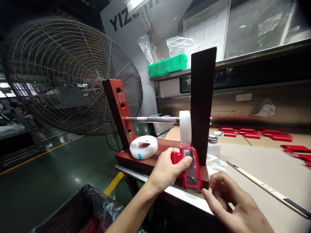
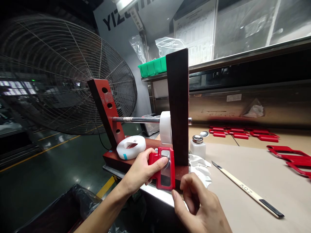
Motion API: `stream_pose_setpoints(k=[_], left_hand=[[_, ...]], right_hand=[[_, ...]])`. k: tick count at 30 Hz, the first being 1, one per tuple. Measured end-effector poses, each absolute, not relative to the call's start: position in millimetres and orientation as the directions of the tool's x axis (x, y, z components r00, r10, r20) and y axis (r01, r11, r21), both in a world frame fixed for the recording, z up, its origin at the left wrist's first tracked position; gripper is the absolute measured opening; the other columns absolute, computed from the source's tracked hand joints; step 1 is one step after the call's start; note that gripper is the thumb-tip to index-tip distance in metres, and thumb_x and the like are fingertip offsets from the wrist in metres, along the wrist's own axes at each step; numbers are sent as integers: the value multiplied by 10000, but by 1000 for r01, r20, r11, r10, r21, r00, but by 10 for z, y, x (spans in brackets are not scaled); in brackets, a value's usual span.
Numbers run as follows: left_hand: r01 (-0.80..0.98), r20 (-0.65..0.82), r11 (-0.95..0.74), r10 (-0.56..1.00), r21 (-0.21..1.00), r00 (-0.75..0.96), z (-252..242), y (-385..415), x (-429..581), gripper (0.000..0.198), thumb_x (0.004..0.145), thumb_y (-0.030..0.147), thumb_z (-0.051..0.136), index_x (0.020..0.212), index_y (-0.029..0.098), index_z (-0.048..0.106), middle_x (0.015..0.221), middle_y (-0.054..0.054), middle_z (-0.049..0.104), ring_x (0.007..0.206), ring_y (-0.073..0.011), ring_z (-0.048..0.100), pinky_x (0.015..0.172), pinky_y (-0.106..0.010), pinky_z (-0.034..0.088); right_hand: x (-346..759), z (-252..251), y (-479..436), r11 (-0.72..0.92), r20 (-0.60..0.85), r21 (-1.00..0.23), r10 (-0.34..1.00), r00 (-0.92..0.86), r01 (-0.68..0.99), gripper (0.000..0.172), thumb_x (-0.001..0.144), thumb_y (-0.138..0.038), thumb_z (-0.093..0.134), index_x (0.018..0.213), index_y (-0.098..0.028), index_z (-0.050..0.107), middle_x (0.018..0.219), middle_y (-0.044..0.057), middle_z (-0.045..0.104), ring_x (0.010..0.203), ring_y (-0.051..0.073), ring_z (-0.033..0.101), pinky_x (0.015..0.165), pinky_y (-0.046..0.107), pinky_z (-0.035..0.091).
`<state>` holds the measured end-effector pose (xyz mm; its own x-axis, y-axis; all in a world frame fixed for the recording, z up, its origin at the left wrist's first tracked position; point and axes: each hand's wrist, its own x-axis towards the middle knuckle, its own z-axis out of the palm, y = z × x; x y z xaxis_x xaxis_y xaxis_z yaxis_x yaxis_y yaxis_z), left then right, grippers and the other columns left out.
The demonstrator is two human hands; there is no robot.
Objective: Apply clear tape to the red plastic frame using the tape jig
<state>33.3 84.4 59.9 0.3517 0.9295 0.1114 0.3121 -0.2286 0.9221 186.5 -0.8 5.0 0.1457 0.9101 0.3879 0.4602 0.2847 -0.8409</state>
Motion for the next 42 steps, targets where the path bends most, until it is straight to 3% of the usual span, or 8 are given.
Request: stream_pose_setpoints(k=[2, 4, 7, 11, 19, 24, 33, 42], left_hand=[[309, 102, -221, 928, 925, 359, 600, 841, 336, 355, 781, 540, 614, 817, 211, 488, 507, 89, 487, 365, -71, 407, 397, -211, 309], [307, 95, -216, 926, 927, 366, 601, 837, 337, 358, 782, 545, 611, 822, 211, 487, 500, 88, 495, 351, -70, 407, 383, -210, 294], [304, 88, -210, 926, 929, 367, 606, 830, 337, 339, 794, 523, 610, 821, 210, 482, 492, 89, 502, 340, -66, 406, 377, -207, 289], [304, 81, -199, 929, 932, 361, 622, 821, 332, 324, 797, 501, 615, 813, 207, 481, 463, 95, 491, 332, -66, 398, 375, -206, 290], [304, 78, -196, 930, 932, 360, 641, 814, 320, 324, 794, 498, 618, 809, 205, 480, 456, 99, 487, 320, -58, 388, 357, -202, 267], [302, 89, -205, 929, 931, 359, 621, 826, 318, 318, 799, 491, 616, 802, 205, 476, 473, 101, 482, 334, -55, 400, 372, -201, 284], [308, 100, -217, 930, 926, 353, 598, 843, 310, 330, 791, 495, 628, 806, 197, 487, 489, 102, 473, 354, -50, 395, 396, -202, 298], [299, 106, -222, 927, 928, 360, 615, 825, 297, 335, 794, 497, 626, 801, 196, 480, 543, 90, 470, 410, -54, 414, 412, -198, 309]], right_hand=[[1942, 0, 18, 452, 607, -659, 791, 70, 601, 183, 913, -322, 440, 1082, -294, 504, 558, -83, 344, 472, 96, 343, 493, 214, 322], [2037, -31, 62, 577, 741, -364, 655, -148, 732, 464, 911, -190, 420, 1353, -321, 361, 575, -82, 432, 457, 91, 399, 485, 203, 352], [2158, -52, 137, 632, 732, 48, 505, -458, 774, 665, 866, -89, 434, 1472, -263, 222, 613, -63, 517, 479, 90, 494, 486, 204, 394], [2200, -85, 185, 589, 675, 274, 445, -588, 760, 672, 875, -85, 448, 1489, -175, 188, 623, -55, 528, 486, 90, 526, 490, 219, 414], [2166, -123, 216, 595, 738, 266, 381, -557, 758, 475, 924, -99, 376, 1391, -183, 403, 615, -57, 504, 481, 86, 497, 482, 234, 391], [2164, -52, 253, 581, 781, 210, 385, -492, 787, 507, 944, -124, 373, 1444, -175, 306, 597, -58, 527, 484, 101, 525, 489, 239, 424], [2163, 5, 310, 553, 813, 184, 379, -442, 813, 487, 931, -101, 379, 1416, -121, 341, 573, -78, 501, 441, 81, 470, 483, 232, 397], [2185, 189, 369, 463, 815, 263, 363, -452, 846, 466, 927, -104, 344, 1388, -151, 387, 567, -80, 488, 447, 94, 456, 507, 250, 358]])
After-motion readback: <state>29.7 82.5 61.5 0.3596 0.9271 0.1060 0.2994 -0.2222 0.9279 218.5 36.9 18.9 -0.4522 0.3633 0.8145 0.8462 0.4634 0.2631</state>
